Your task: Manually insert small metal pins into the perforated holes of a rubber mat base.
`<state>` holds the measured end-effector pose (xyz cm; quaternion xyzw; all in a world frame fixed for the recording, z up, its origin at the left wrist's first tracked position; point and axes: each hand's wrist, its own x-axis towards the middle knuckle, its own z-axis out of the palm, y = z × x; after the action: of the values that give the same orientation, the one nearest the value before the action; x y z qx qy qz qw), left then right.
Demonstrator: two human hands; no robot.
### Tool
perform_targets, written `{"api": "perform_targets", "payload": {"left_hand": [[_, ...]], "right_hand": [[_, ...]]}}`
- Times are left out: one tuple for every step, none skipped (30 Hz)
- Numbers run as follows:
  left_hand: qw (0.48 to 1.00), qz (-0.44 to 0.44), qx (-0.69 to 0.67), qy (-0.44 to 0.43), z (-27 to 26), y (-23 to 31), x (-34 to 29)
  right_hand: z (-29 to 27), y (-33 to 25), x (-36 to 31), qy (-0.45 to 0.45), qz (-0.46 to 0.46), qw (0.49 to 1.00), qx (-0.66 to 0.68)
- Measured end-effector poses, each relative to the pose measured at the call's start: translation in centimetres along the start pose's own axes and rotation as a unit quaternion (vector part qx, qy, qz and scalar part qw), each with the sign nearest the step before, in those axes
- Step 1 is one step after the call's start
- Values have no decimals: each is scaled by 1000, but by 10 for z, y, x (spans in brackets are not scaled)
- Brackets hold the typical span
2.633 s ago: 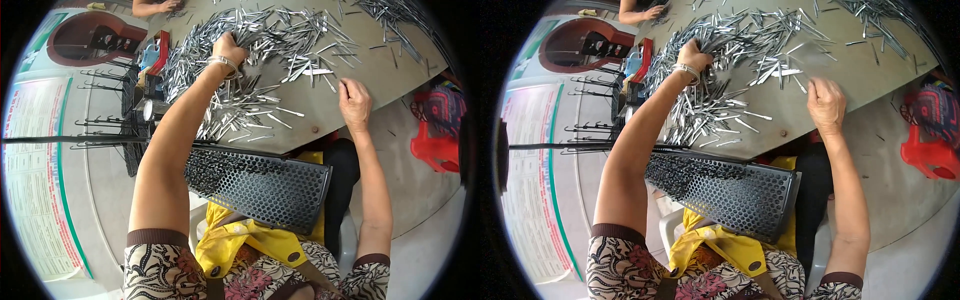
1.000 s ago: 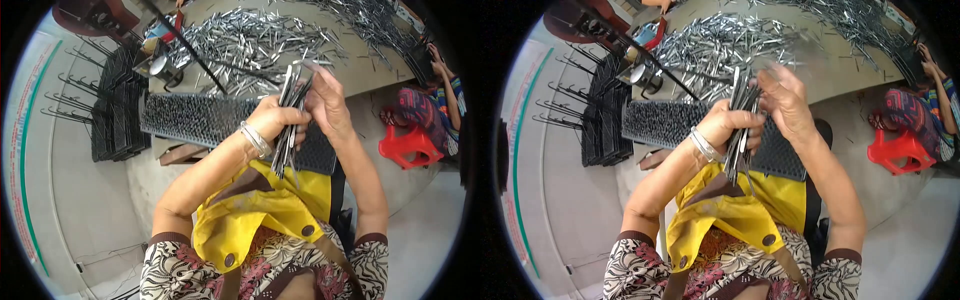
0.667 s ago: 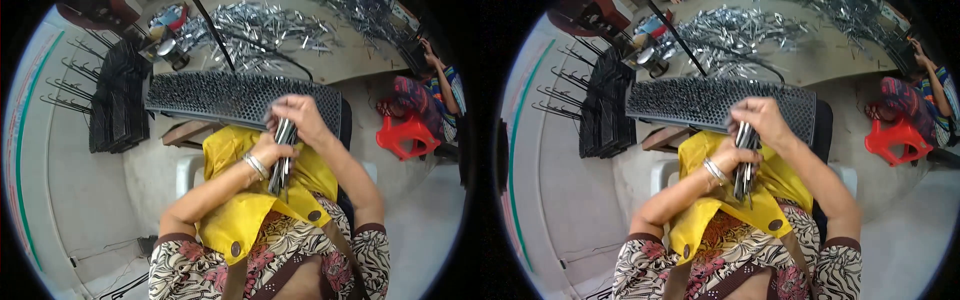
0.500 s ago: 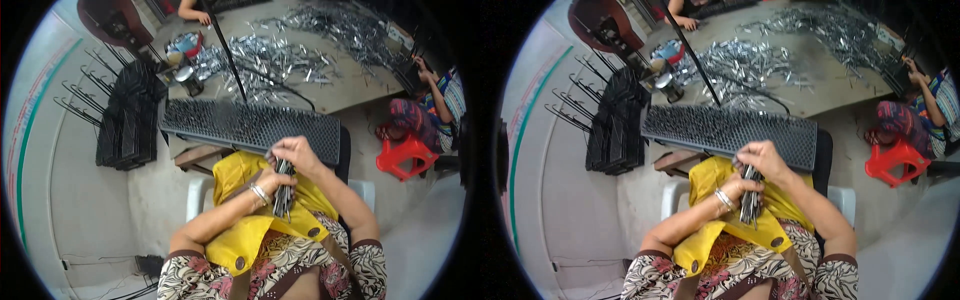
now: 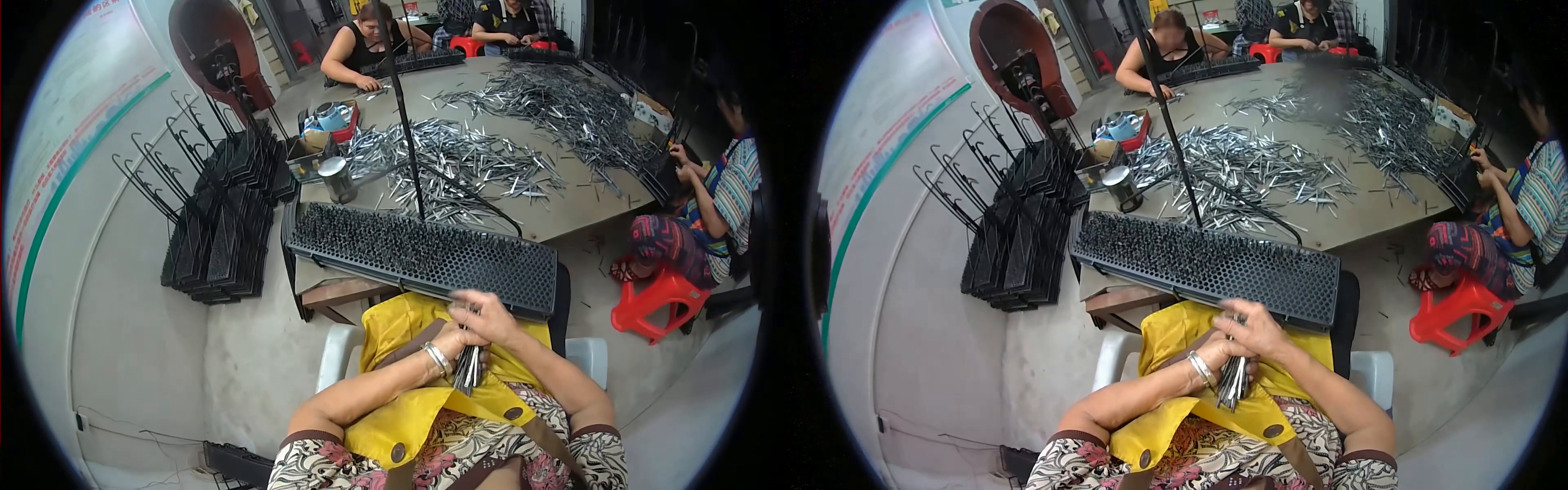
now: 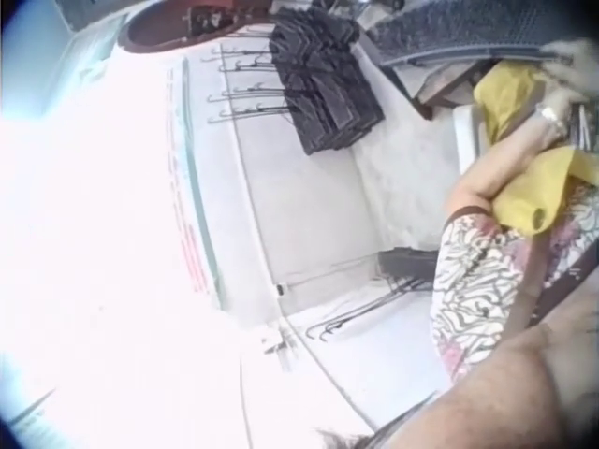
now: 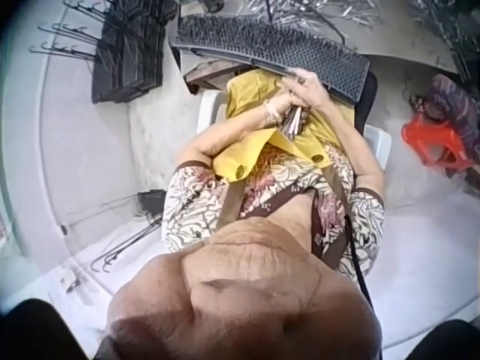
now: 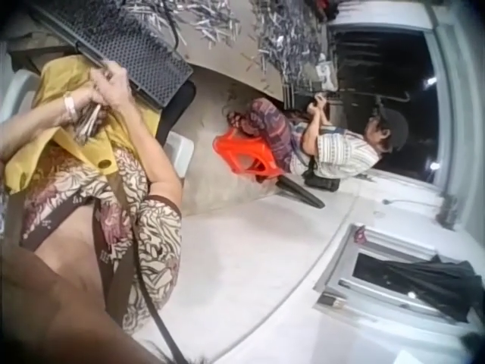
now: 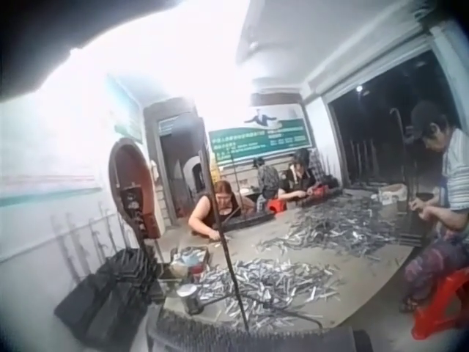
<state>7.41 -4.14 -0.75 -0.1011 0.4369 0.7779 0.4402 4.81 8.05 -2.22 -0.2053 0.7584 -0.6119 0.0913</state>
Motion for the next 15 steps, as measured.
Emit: {"api": "perform_targets", "payload": {"left_hand": [[1000,8,21,8,-1,2,0],[999,15,41,15,-1,4,0],[999,17,41,24,-4,6,2],[999,31,14,23,-10,4,8],[999,24,-15,31,-11,3,8],[998,15,-43,40,-13,9,9],[997,16,-50,51,-11,14,9],[996,13,-56,63,-12,20,12],[994,15,-102,48,-25,20,16],[990,30,-136,29,-23,25,14],[979,6,-198,37,-28,28,18],[978,8,-210,10,-30,33,17],[973,-10,-226,50,-27,38,18],[972,10,-235,15,-36,39,23],[968,8,-250,8,-41,39,26]], "right_hand": [[-1,-6,0,48,26,997,57],[-3,-12,-1,95,53,988,113],[-6,-13,1,113,60,984,120],[-8,-10,1,140,60,978,139],[-11,-4,-3,132,85,977,141],[-14,3,-3,124,112,975,144],[-14,9,-6,118,132,962,206],[-13,17,-9,117,154,944,269],[-10,16,-9,66,172,929,322],[-11,13,-10,25,188,908,374],[-11,15,-10,-4,210,885,417],[-9,16,-11,-29,227,858,459],[-5,15,-11,-18,245,845,475],[-2,12,-10,-8,257,834,489],[-2,8,-10,-25,237,825,512]]}}
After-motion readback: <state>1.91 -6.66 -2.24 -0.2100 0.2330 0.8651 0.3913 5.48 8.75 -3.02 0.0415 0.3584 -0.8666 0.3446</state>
